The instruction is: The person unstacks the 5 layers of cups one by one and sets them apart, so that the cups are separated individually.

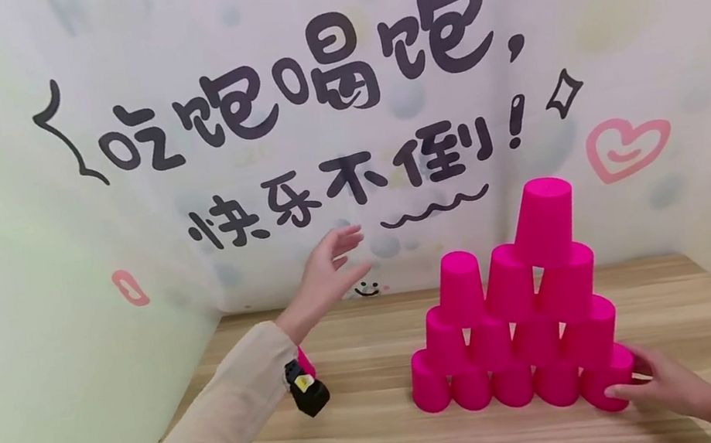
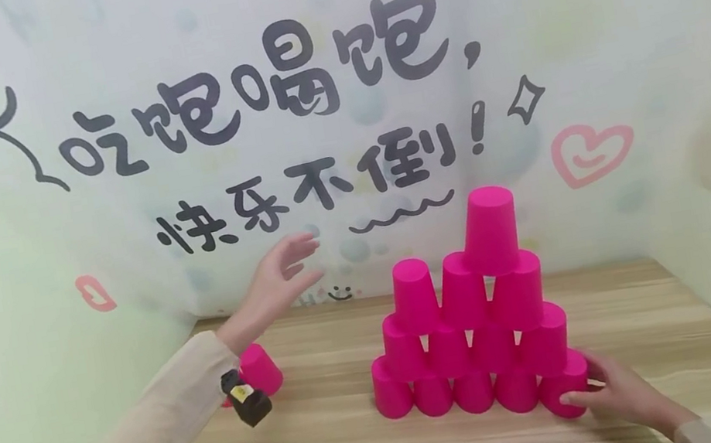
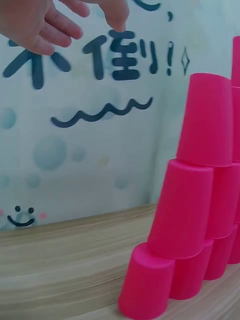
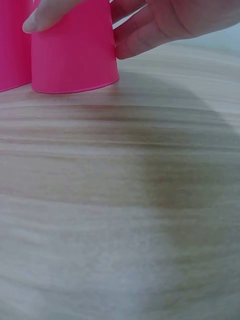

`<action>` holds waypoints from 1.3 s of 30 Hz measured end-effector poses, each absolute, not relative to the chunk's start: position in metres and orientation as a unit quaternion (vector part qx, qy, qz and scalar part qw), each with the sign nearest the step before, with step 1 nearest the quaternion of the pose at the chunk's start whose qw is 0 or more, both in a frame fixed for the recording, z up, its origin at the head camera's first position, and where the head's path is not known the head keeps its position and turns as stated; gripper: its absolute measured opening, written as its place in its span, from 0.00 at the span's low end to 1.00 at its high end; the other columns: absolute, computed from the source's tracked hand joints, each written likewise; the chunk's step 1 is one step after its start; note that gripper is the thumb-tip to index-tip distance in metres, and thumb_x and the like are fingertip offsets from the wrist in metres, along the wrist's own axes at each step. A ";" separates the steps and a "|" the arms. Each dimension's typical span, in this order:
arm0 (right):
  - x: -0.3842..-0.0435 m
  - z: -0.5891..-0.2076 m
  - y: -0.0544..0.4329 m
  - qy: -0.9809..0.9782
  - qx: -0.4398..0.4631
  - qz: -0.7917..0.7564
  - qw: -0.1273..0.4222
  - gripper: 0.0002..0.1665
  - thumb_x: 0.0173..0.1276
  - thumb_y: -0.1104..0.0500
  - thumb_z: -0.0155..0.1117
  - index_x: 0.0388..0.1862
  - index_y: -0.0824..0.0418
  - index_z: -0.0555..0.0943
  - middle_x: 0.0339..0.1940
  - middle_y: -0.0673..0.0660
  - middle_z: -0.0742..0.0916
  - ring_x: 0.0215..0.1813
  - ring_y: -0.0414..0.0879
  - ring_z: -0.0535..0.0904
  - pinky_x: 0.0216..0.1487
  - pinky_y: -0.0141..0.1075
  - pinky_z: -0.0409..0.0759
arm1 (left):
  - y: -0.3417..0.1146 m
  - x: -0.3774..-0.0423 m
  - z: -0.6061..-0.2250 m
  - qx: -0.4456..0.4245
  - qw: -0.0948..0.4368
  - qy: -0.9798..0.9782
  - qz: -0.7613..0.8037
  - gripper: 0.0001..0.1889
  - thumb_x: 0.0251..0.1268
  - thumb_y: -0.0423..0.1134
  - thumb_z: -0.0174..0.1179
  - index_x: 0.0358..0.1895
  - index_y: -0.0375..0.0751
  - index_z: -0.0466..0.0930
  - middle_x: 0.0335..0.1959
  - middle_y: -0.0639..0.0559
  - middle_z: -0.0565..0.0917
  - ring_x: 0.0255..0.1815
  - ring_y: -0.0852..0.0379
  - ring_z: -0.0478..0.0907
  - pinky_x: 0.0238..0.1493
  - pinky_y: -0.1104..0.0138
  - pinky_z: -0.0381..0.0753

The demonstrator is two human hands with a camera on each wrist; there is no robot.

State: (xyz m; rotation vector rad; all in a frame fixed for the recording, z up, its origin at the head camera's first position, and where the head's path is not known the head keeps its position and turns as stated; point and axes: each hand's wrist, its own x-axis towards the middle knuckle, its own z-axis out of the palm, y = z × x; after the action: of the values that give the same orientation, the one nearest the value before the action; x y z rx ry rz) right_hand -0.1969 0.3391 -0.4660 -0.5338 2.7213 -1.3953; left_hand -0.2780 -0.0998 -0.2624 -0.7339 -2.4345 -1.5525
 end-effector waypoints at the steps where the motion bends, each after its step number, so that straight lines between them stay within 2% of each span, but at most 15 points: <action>1: -0.197 -0.466 0.339 0.877 -0.173 -0.449 0.017 0.35 0.55 0.61 0.65 0.56 0.76 0.62 0.40 0.36 0.79 0.40 0.34 0.77 0.36 0.28 0.77 | -0.094 -0.277 -0.259 -0.253 0.083 -0.815 -0.514 0.25 0.55 0.35 0.60 0.58 0.39 0.66 0.54 0.46 0.73 0.56 0.54 0.68 0.58 0.59 0.65; 8: -0.196 -0.463 0.338 0.877 -0.156 -0.454 0.034 0.36 0.56 0.60 0.64 0.58 0.76 0.61 0.40 0.37 0.78 0.40 0.30 0.75 0.36 0.28 0.77 | -0.046 -0.264 -0.236 -0.335 0.063 -0.820 -0.460 0.24 0.58 0.36 0.57 0.59 0.40 0.65 0.55 0.50 0.73 0.56 0.56 0.68 0.55 0.65 0.66; 16: -0.195 -0.468 0.340 0.870 -0.169 -0.463 0.031 0.34 0.56 0.61 0.64 0.57 0.76 0.62 0.40 0.35 0.78 0.40 0.33 0.76 0.36 0.29 0.77 | 0.000 -0.261 -0.229 -0.366 0.044 -0.811 -0.453 0.24 0.58 0.37 0.57 0.59 0.43 0.65 0.54 0.52 0.72 0.54 0.61 0.68 0.52 0.70 0.68; 23: -0.196 -0.463 0.339 0.878 -0.149 -0.453 0.038 0.37 0.56 0.59 0.64 0.58 0.75 0.61 0.42 0.48 0.80 0.40 0.31 0.75 0.37 0.29 0.78 | 0.029 -0.260 -0.221 -0.400 0.032 -0.786 -0.470 0.27 0.57 0.40 0.57 0.61 0.45 0.62 0.56 0.54 0.70 0.55 0.65 0.67 0.53 0.70 0.67; 30: -0.195 -0.465 0.338 0.881 -0.161 -0.444 0.008 0.37 0.54 0.60 0.66 0.57 0.77 0.62 0.39 0.33 0.77 0.40 0.27 0.74 0.37 0.27 0.77 | 0.053 -0.252 -0.219 -0.399 0.038 -0.790 -0.463 0.31 0.54 0.43 0.60 0.63 0.48 0.60 0.57 0.57 0.68 0.55 0.66 0.64 0.52 0.71 0.67; 34: -0.194 -0.465 0.339 0.880 -0.164 -0.445 0.011 0.36 0.54 0.61 0.65 0.56 0.77 0.62 0.39 0.31 0.76 0.40 0.27 0.74 0.36 0.27 0.77 | 0.065 -0.250 -0.223 -0.383 0.047 -0.792 -0.473 0.33 0.53 0.43 0.61 0.63 0.48 0.59 0.56 0.58 0.68 0.53 0.67 0.64 0.50 0.73 0.67; 39: -0.193 -0.466 0.337 0.879 -0.178 -0.443 -0.013 0.35 0.53 0.62 0.66 0.55 0.78 0.63 0.39 0.34 0.78 0.40 0.27 0.74 0.35 0.27 0.77 | 0.074 -0.252 -0.228 -0.355 0.057 -0.795 -0.489 0.33 0.51 0.43 0.63 0.62 0.48 0.60 0.55 0.59 0.68 0.52 0.67 0.65 0.48 0.75 0.68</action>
State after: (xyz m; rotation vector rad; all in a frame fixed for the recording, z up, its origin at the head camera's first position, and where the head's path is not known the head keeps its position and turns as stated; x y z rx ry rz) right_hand -0.1935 0.3365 -0.4661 -0.5639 2.7822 -1.4034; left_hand -0.2517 0.0736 -0.2275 -1.0772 -2.4094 -1.4830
